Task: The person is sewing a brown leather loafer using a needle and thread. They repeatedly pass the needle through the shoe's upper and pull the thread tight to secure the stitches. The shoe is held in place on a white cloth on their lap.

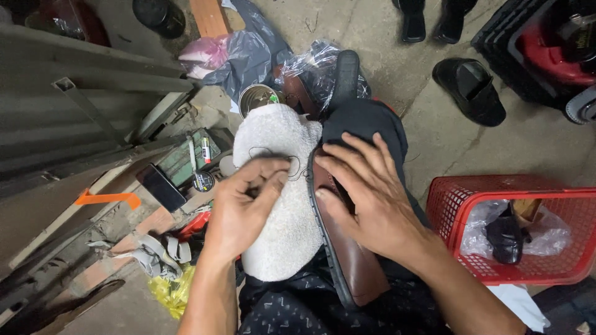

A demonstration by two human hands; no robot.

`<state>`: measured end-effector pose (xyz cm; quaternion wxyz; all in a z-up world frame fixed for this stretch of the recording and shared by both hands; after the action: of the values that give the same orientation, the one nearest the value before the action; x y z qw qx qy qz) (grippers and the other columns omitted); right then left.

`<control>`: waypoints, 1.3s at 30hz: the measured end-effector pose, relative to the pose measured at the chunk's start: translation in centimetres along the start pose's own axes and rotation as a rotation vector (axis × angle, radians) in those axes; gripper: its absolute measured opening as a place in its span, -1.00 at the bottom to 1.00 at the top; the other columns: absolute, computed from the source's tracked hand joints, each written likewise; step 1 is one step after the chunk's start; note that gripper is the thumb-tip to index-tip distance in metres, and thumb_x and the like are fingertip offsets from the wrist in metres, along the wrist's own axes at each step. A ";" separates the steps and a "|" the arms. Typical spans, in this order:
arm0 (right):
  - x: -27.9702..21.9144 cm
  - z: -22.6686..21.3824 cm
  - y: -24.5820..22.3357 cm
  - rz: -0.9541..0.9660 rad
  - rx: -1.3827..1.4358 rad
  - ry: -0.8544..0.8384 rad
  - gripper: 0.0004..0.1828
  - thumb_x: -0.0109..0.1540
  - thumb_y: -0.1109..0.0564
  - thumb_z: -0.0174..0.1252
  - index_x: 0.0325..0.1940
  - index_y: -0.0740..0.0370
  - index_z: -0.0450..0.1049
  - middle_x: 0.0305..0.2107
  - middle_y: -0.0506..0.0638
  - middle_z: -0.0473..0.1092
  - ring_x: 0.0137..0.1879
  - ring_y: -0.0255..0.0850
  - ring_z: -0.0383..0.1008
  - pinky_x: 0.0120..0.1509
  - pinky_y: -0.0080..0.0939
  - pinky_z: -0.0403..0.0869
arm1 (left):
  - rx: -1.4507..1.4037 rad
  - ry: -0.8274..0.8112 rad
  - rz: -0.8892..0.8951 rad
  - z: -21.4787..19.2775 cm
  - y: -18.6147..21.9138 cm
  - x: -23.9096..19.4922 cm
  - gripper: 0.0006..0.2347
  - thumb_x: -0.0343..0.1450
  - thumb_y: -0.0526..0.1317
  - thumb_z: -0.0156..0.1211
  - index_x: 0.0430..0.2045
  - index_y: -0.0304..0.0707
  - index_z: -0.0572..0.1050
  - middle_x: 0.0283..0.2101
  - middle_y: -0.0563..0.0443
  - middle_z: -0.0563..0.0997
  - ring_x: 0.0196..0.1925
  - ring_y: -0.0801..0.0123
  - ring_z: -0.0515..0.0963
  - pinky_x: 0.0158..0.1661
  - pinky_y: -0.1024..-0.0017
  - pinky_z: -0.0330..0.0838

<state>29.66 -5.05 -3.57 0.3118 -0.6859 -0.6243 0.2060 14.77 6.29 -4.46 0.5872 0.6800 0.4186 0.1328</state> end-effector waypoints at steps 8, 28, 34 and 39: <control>0.3 1.2 0.3 -0.020 -0.089 -0.104 -0.30 0.32 -0.19 0.07 0.42 0.27 0.27 0.34 0.14 0.28 0.57 0.15 0.03 0.62 0.42 -0.21 | 0.338 -0.081 0.054 2.5 0.5 0.6 -0.89 0.46 -0.17 0.12 -0.32 -0.09 0.59 -0.35 0.21 0.72 -0.34 0.52 0.61 -0.25 0.41 0.46; 1.1 2.0 -0.9 -0.010 -0.162 -0.049 -0.49 0.24 -0.11 0.16 0.25 0.05 0.50 0.34 0.11 0.29 0.57 0.18 0.01 0.59 0.50 -0.21 | -0.281 0.088 0.141 -8.8 -2.0 -8.2 -0.83 0.47 -0.26 0.11 -0.58 -0.15 0.42 -0.56 0.13 0.46 -0.34 0.46 0.38 -0.31 0.46 0.33; 0.9 2.0 -1.1 0.005 -0.175 -0.064 -0.49 0.27 -0.15 0.11 0.25 0.07 0.47 0.34 0.13 0.28 0.57 0.18 -0.01 0.59 0.48 -0.22 | -0.575 0.020 0.248 -6.0 -0.4 -8.7 -0.86 0.44 -0.36 0.05 -0.56 -0.22 0.31 -0.70 0.06 0.37 -0.72 0.49 0.25 -0.65 0.52 0.16; 0.8 2.4 -0.8 0.017 -0.189 -0.055 -0.46 0.27 -0.23 0.12 0.24 0.05 0.48 0.32 0.14 0.30 0.57 0.16 0.00 0.60 0.43 -0.23 | -0.373 0.068 -0.132 -6.5 -4.8 -12.2 -0.76 0.40 -0.39 0.21 -0.07 -0.48 0.45 -0.68 0.02 0.36 -0.69 0.43 0.36 -0.57 0.55 0.30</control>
<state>27.59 -3.79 -4.63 0.2267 -0.7117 -0.6434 0.1677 0.93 1.76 -3.20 0.6958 0.5258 0.4499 0.1922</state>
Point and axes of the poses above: each hand's wrist, its own x-axis towards the middle knuckle, its own z-axis out of the palm, y = z × x, the point moved 6 cm from there along x, towards the middle knuckle
